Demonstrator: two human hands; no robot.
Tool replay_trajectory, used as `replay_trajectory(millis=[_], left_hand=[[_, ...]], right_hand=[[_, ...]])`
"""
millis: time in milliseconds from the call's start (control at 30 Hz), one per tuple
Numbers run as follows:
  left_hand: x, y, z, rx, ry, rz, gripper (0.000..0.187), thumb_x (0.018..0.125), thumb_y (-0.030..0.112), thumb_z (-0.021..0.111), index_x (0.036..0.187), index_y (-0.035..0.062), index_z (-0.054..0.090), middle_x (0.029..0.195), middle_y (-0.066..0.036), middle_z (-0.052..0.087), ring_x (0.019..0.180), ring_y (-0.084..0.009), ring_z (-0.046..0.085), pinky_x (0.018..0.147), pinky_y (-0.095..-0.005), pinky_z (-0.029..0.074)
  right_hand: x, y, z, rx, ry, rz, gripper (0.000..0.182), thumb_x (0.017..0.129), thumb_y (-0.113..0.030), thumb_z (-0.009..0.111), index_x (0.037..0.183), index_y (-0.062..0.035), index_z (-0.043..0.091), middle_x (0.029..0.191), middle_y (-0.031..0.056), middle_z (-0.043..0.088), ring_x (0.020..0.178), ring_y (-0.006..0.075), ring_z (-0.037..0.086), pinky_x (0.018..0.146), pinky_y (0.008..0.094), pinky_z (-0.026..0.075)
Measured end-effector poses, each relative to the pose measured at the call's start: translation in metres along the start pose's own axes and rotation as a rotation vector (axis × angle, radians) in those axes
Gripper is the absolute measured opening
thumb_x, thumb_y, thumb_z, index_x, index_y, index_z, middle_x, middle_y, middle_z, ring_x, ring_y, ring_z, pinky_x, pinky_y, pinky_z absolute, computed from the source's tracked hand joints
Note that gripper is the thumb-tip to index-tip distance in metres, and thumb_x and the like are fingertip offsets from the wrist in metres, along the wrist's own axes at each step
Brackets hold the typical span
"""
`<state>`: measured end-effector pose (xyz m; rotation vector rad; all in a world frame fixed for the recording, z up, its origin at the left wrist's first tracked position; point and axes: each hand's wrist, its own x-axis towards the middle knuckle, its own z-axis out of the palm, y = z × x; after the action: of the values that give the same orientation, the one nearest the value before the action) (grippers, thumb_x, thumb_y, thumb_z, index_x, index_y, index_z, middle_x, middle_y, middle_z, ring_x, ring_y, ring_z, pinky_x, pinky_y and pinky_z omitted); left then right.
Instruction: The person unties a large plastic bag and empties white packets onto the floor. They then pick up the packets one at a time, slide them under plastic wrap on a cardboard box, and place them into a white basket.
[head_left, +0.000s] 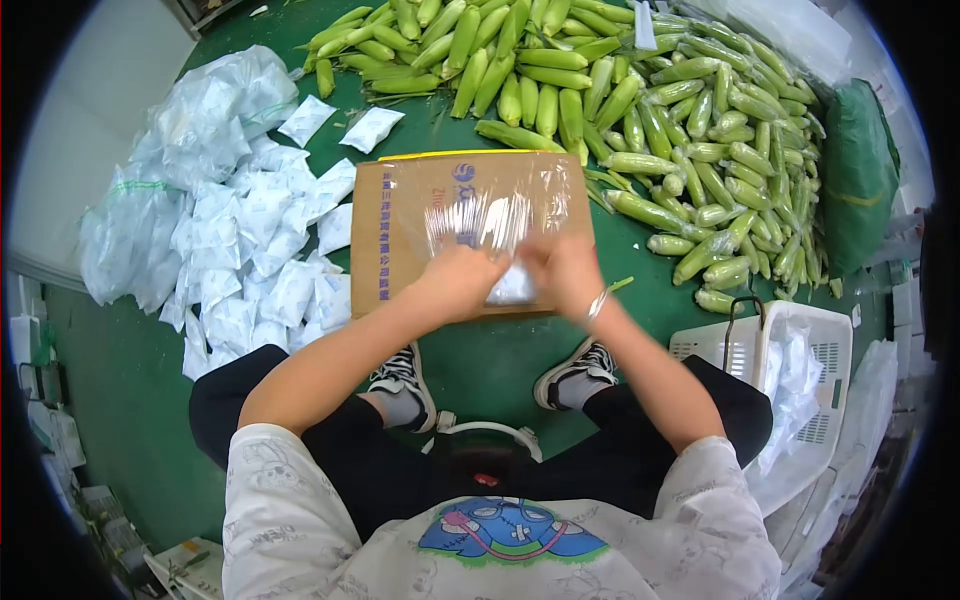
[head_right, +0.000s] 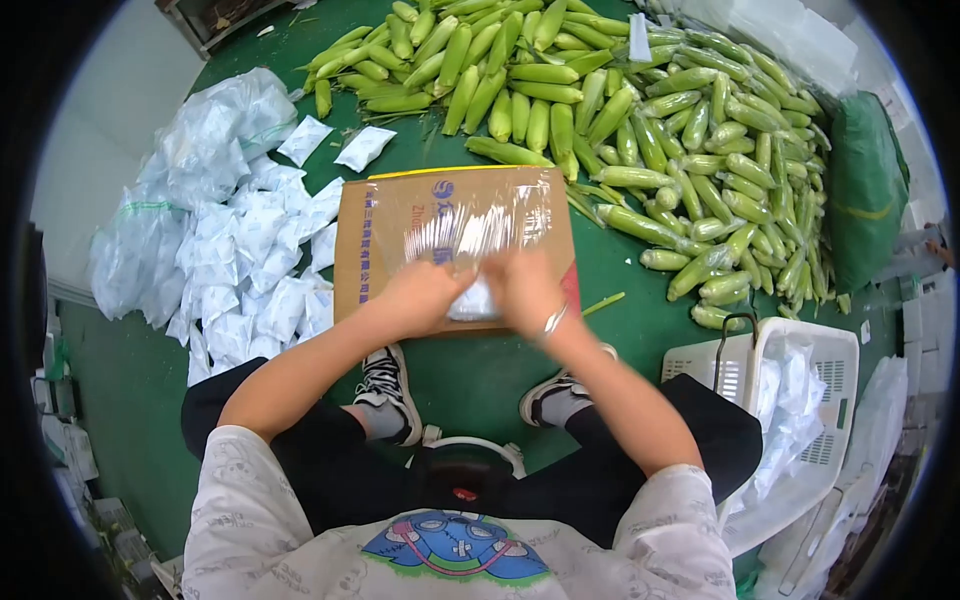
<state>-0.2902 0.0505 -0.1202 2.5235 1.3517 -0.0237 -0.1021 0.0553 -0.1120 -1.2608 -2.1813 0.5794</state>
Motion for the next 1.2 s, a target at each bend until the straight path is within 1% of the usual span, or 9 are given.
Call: replay_trajectory(millis=[233, 333, 400, 467, 633, 733, 933, 1133, 1200], left_hand=[[-0.001, -0.035, 0.040, -0.514, -0.679, 0.170, 0.063, 0.065, 0.042, 0.080, 0.106, -0.0031, 0.065, 0.090, -0.019, 0.069, 0.083, -0.0311, 0.065, 0.074, -0.0356, 0.050], [0.017, -0.032, 0.056, -0.715, -0.817, -0.051, 0.062, 0.070, 0.048, 0.075, 0.103, -0.0035, 0.066, 0.090, -0.019, 0.069, 0.083, -0.0313, 0.065, 0.075, -0.0363, 0.050], [0.008, -0.026, 0.042, -0.459, -0.711, -0.044, 0.062, 0.072, 0.052, 0.072, 0.101, -0.0028, 0.066, 0.098, -0.019, 0.066, 0.089, -0.0314, 0.063, 0.078, -0.0379, 0.049], [-0.013, -0.014, 0.014, 0.196, 0.309, 0.186, 0.067, 0.070, 0.054, 0.072, 0.107, -0.0011, 0.062, 0.104, -0.018, 0.060, 0.095, -0.0306, 0.058, 0.083, -0.0379, 0.046], [-0.015, 0.003, -0.013, -0.003, 0.127, 0.002, 0.072, 0.069, 0.054, 0.072, 0.113, 0.0004, 0.054, 0.103, -0.016, 0.056, 0.097, -0.0302, 0.056, 0.084, -0.0376, 0.044], [0.022, -0.029, 0.019, 0.058, 0.223, -0.036, 0.063, 0.074, 0.052, 0.068, 0.109, 0.0009, 0.057, 0.102, -0.016, 0.057, 0.099, -0.0303, 0.057, 0.082, -0.0396, 0.046], [0.049, -0.053, 0.053, -0.296, -0.099, -0.154, 0.064, 0.084, 0.061, 0.052, 0.107, 0.0023, 0.064, 0.100, -0.018, 0.065, 0.102, -0.0311, 0.060, 0.087, -0.0407, 0.046], [-0.019, 0.052, 0.112, -1.686, -0.926, -0.386, 0.045, 0.096, 0.044, 0.047, 0.115, 0.0068, 0.062, 0.097, -0.005, 0.066, 0.087, -0.0129, 0.062, 0.073, -0.0233, 0.049], [-0.077, 0.110, 0.083, -1.742, -0.976, -0.038, 0.034, 0.095, 0.035, 0.051, 0.111, 0.0058, 0.059, 0.082, -0.006, 0.064, 0.067, -0.0158, 0.063, 0.056, -0.0268, 0.053]], right_hand=[[-0.096, -0.016, 0.030, -0.500, -0.455, -0.252, 0.100, 0.067, -0.030, 0.076, 0.141, 0.0104, 0.022, 0.144, 0.0266, 0.028, 0.135, 0.0409, 0.027, 0.111, 0.0471, 0.023], [-0.092, 0.009, 0.051, -0.601, -0.465, -0.257, 0.102, 0.064, -0.030, 0.077, 0.139, 0.0120, 0.022, 0.141, 0.0293, 0.032, 0.133, 0.0408, 0.031, 0.111, 0.0446, 0.026], [-0.079, 0.019, 0.050, -0.574, -0.471, -0.292, 0.102, 0.061, -0.030, 0.078, 0.137, 0.0139, 0.026, 0.139, 0.0324, 0.033, 0.130, 0.0412, 0.036, 0.110, 0.0423, 0.029], [-0.065, 0.015, 0.035, -0.259, -0.511, -0.249, 0.094, 0.059, -0.029, 0.077, 0.131, 0.0138, 0.035, 0.134, 0.0325, 0.040, 0.123, 0.0407, 0.044, 0.104, 0.0413, 0.037], [0.076, 0.072, 0.032, 0.143, -1.414, 0.159, 0.053, 0.065, -0.016, 0.063, 0.114, 0.0012, 0.059, 0.113, 0.0159, 0.061, 0.099, 0.0261, 0.059, 0.086, 0.0352, 0.048], [0.103, 0.089, 0.043, 0.808, -1.104, 0.414, 0.052, 0.068, -0.016, 0.060, 0.118, 0.0003, 0.060, 0.123, 0.0108, 0.057, 0.105, 0.0193, 0.053, 0.093, 0.0309, 0.042], [0.088, 0.093, 0.066, 0.728, -1.061, 0.529, 0.047, 0.084, -0.022, 0.053, 0.127, -0.0036, 0.056, 0.128, 0.0096, 0.055, 0.114, 0.0177, 0.051, 0.099, 0.0282, 0.037], [0.030, 0.081, 0.089, 0.901, -1.018, 0.206, 0.061, 0.092, -0.020, 0.047, 0.146, -0.0023, 0.024, 0.147, 0.0121, 0.036, 0.131, 0.0223, 0.039, 0.111, 0.0306, 0.026], [0.025, 0.077, 0.089, 0.261, -0.824, -0.169, 0.064, 0.093, -0.023, 0.048, 0.146, -0.0013, 0.021, 0.147, 0.0155, 0.035, 0.130, 0.0285, 0.040, 0.111, 0.0329, 0.025]])
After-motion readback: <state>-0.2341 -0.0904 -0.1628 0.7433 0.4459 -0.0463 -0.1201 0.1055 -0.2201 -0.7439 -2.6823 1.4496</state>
